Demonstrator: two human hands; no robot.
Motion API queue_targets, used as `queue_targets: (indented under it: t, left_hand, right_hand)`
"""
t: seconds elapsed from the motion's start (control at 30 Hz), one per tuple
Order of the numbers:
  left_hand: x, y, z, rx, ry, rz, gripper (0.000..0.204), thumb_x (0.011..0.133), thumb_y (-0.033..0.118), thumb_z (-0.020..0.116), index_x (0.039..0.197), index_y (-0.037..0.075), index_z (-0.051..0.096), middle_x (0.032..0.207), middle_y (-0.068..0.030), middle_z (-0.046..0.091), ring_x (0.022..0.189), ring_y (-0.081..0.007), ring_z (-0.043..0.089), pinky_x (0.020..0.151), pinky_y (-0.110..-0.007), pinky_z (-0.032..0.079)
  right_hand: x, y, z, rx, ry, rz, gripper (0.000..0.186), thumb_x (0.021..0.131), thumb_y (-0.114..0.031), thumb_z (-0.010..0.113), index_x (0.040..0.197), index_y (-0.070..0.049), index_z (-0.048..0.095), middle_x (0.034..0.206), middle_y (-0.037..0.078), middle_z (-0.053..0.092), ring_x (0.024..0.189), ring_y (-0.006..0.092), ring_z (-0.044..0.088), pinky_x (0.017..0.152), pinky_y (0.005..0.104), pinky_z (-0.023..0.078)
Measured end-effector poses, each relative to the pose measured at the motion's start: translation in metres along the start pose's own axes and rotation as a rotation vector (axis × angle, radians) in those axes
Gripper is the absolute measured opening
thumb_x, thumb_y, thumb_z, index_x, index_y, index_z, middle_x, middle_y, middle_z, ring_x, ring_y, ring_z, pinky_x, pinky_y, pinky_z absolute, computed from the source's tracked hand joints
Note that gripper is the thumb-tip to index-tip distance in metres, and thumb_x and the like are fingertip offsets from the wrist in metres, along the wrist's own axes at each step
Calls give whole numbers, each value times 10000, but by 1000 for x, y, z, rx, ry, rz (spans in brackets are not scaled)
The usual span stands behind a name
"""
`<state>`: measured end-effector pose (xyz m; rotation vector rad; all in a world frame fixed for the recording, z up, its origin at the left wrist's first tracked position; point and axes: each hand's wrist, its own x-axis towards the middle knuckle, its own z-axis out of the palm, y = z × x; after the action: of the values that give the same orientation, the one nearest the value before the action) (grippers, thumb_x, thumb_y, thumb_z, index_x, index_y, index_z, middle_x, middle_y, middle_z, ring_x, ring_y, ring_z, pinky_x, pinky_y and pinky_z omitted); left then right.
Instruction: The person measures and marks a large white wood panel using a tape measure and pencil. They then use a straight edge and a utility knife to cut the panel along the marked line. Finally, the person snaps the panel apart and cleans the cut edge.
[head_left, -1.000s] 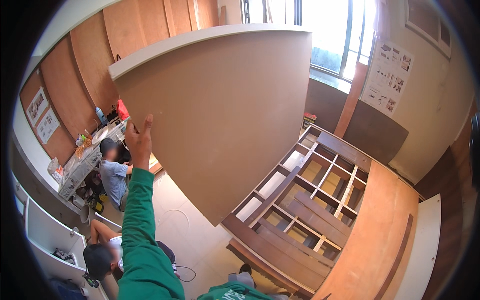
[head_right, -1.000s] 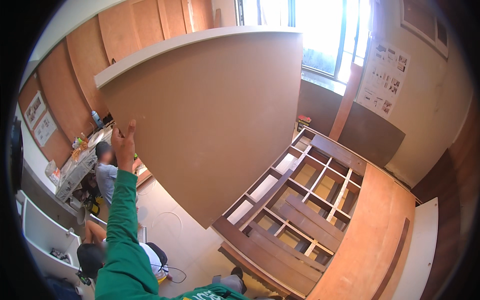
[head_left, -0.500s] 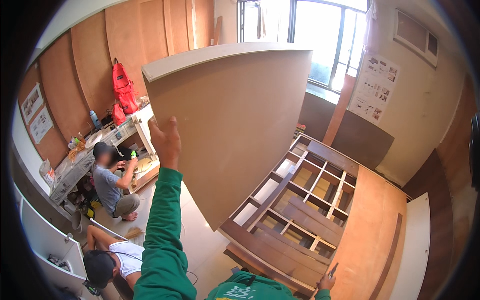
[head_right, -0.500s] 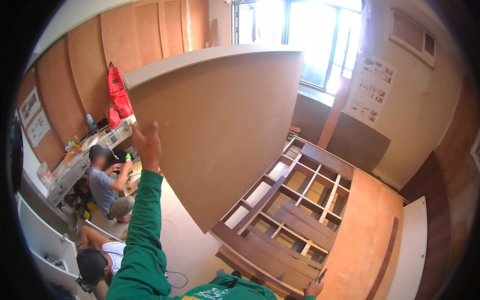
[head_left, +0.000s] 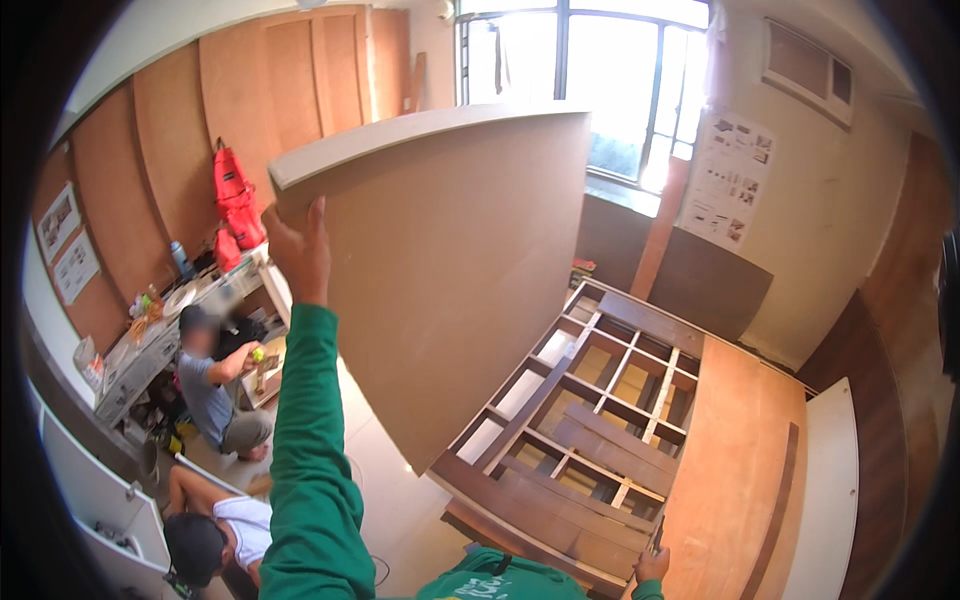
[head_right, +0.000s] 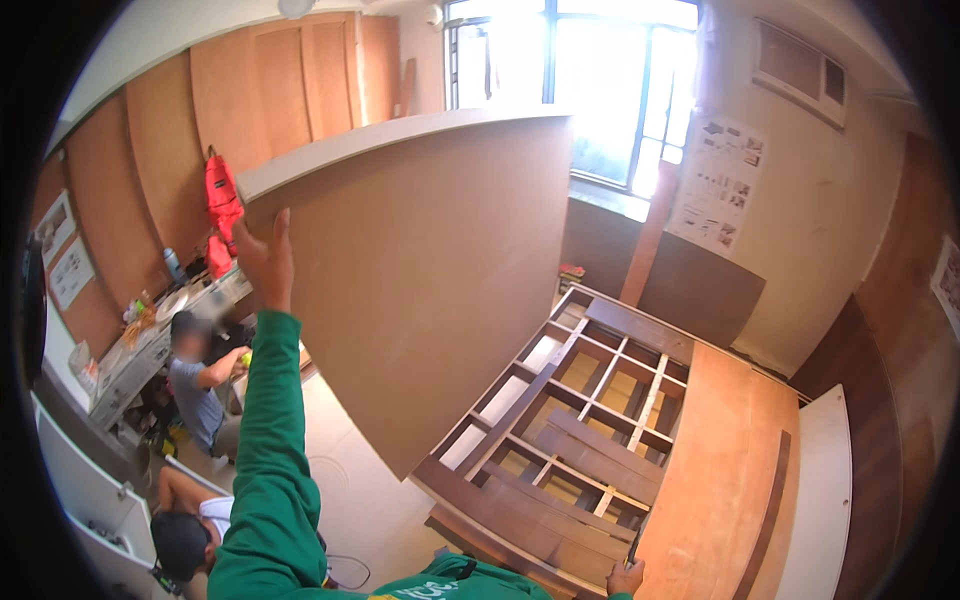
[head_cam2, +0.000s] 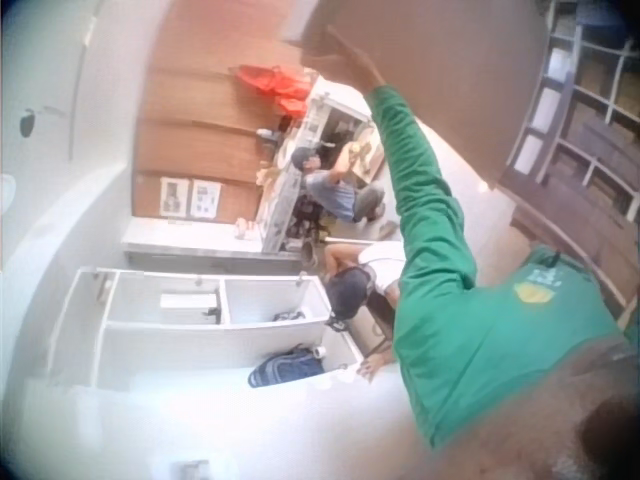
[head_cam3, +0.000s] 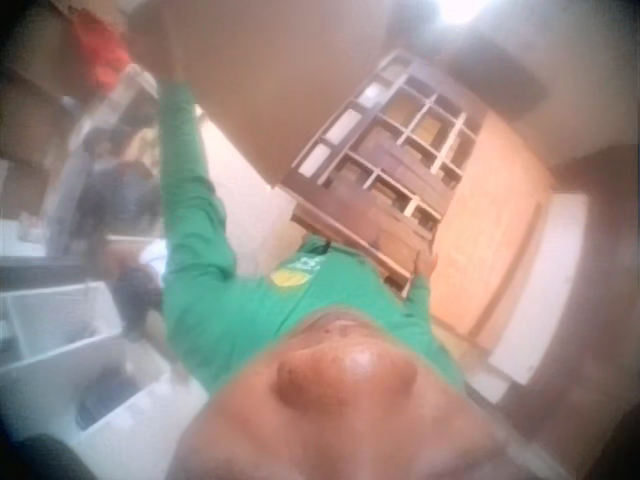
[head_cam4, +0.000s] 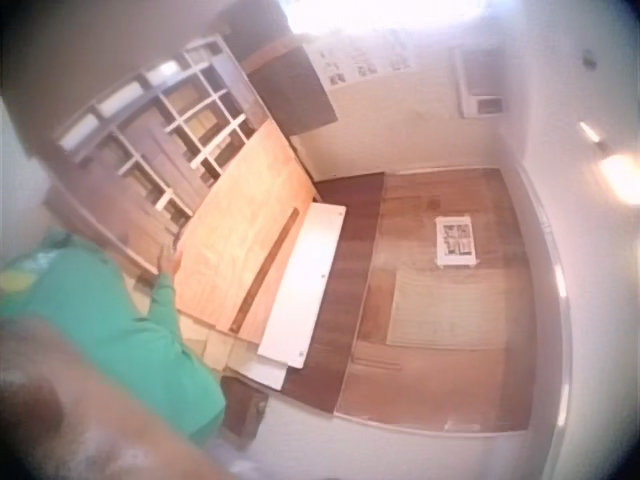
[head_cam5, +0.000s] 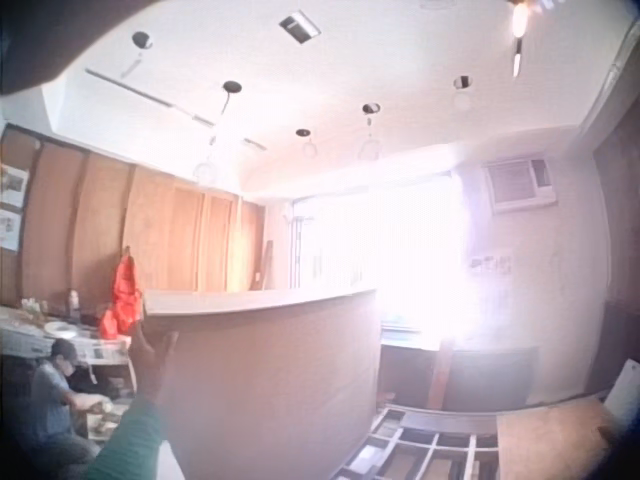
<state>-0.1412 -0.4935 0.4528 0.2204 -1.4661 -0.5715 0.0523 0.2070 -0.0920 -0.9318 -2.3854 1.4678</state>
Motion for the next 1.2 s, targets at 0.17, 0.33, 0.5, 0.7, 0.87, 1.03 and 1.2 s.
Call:
queue_targets:
  t: [0.17,0.33,0.5,0.7,0.87,1.03,1.2]
  left_hand:
    - [36,-13,2,284,133,48,663,773,442,834,1122,-47,553,1131,-249,637,1017,-392,648,903,-459,498]
    - [58,-28,0,136,-20,71,601,821,398,773,1206,-38,623,1115,-179,699,1029,-300,668,899,-413,515]
    - [79,-50,2,450,-153,-143,834,763,660,741,1196,-50,677,1148,-191,714,1041,-330,685,902,-396,535]
    - [124,-88,-4,433,-148,-346,868,750,684,746,1166,-76,686,1167,-137,715,1062,-279,678,946,-365,530]
    - [147,-118,-15,522,-241,-410,922,768,678,738,1191,-134,634,1217,-170,681,1089,-269,664,960,-355,520]
    - [156,-123,-27,610,-255,-412,977,785,672,731,1216,-192,583,1268,-204,647,1116,-260,650,974,-345,510]
    - [150,-111,-38,598,-273,-362,961,804,638,736,1235,-205,565,1283,-215,636,1106,-260,651,965,-343,513]
  right_hand:
    - [20,118,2,-896,-141,-324,501,938,-203,472,1427,-172,367,1107,290,582,947,462,603,824,545,497]
    - [-88,144,-67,-202,82,567,176,826,-146,560,881,21,553,622,131,551,492,260,580,436,415,446]
    - [-148,126,-132,-91,81,753,194,846,-158,559,791,28,550,565,141,520,440,260,537,370,408,417]
    - [-167,124,-168,-114,82,959,195,865,-146,569,924,40,559,588,139,529,432,241,517,377,384,433]
    - [-146,126,-176,-116,11,969,198,866,-151,577,933,34,569,597,149,541,433,246,521,384,376,442]
    - [-78,107,-157,-127,-91,808,195,868,-165,592,927,21,574,606,131,548,450,239,554,394,381,472]
    - [3,65,-134,-190,-216,643,174,872,-194,615,864,-35,546,603,75,529,443,201,566,388,359,487]
